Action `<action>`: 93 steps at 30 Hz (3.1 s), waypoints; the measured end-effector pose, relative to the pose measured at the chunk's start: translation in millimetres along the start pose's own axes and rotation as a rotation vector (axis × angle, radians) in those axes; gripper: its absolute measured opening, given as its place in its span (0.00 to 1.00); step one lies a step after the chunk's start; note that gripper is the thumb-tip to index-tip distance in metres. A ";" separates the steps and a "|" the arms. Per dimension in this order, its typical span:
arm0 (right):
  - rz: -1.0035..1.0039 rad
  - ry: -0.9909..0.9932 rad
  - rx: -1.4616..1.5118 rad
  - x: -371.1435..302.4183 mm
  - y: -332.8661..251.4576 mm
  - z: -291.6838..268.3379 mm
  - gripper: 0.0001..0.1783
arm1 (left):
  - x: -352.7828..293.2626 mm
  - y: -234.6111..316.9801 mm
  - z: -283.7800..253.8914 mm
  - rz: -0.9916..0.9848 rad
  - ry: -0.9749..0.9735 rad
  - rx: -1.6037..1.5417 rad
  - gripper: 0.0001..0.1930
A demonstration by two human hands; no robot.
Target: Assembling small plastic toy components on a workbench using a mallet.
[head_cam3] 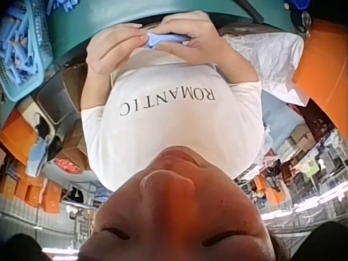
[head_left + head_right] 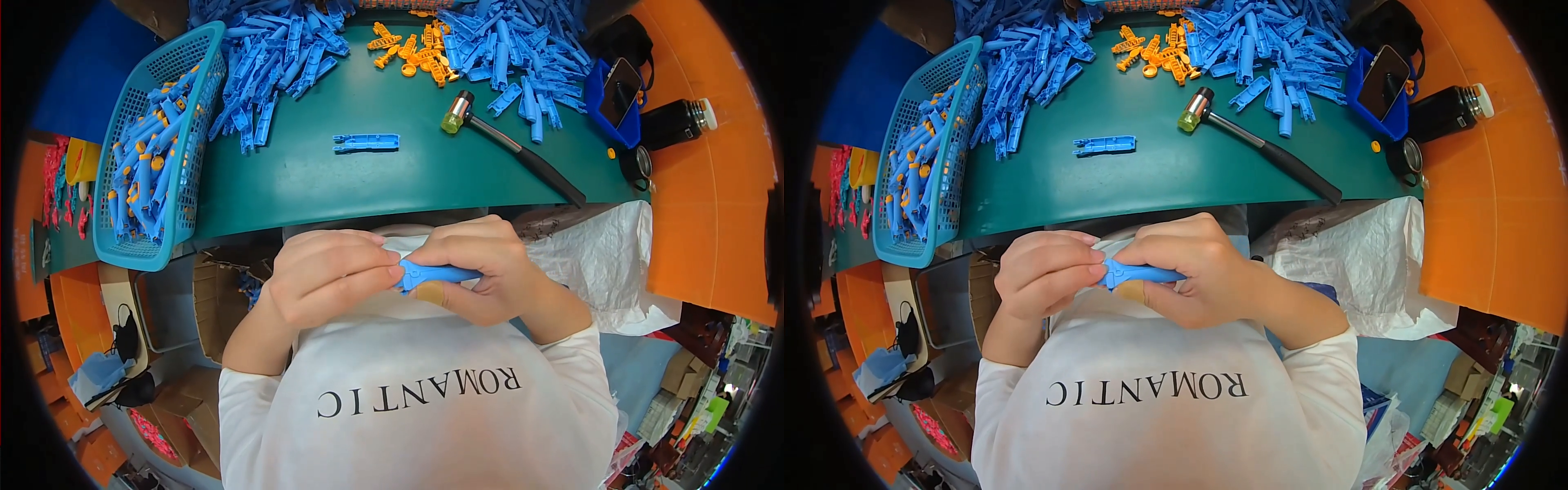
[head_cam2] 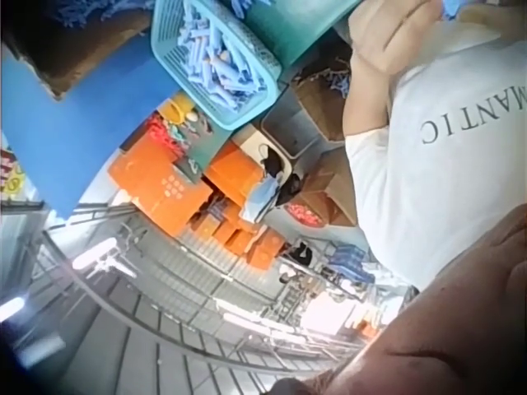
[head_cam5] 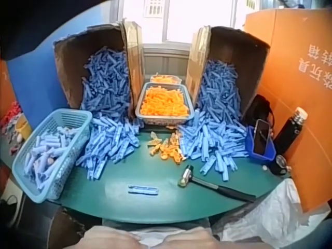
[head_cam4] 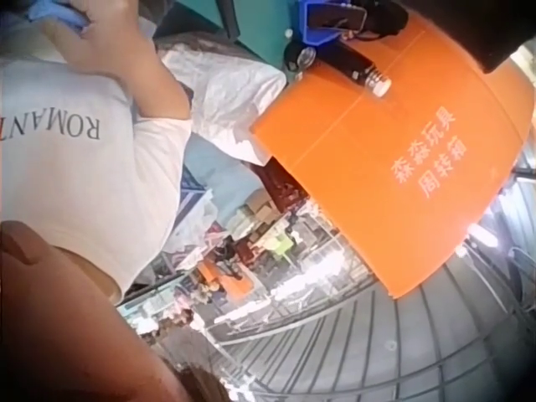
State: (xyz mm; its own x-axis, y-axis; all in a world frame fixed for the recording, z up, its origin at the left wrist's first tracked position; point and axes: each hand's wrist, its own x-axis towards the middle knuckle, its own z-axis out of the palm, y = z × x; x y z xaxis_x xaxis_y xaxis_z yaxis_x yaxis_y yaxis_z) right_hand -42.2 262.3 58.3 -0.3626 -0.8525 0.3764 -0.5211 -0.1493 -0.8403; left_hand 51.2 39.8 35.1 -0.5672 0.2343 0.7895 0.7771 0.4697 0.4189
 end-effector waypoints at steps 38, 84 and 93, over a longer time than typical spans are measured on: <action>0.019 0.198 -0.840 54.3 94.5 -18.0 0.10 | -20.3 -31.3 22.0 -0.834 0.399 -0.274 0.14; 0.291 0.038 -0.600 51.1 78.9 -34.2 0.11 | -24.8 -47.1 34.1 -0.661 0.323 -0.117 0.12; 0.293 0.088 -0.464 55.5 45.1 -25.1 0.24 | -27.3 -49.1 30.7 -0.691 0.281 -0.153 0.20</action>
State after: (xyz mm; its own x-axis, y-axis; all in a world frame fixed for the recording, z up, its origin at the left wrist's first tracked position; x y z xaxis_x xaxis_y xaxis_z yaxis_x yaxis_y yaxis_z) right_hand -105.2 220.7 51.0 -0.5964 -0.7774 0.2002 -0.6673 0.3415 -0.6619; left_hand 20.1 36.4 -20.7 -0.8638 -0.3055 0.4007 0.3107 0.3031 0.9009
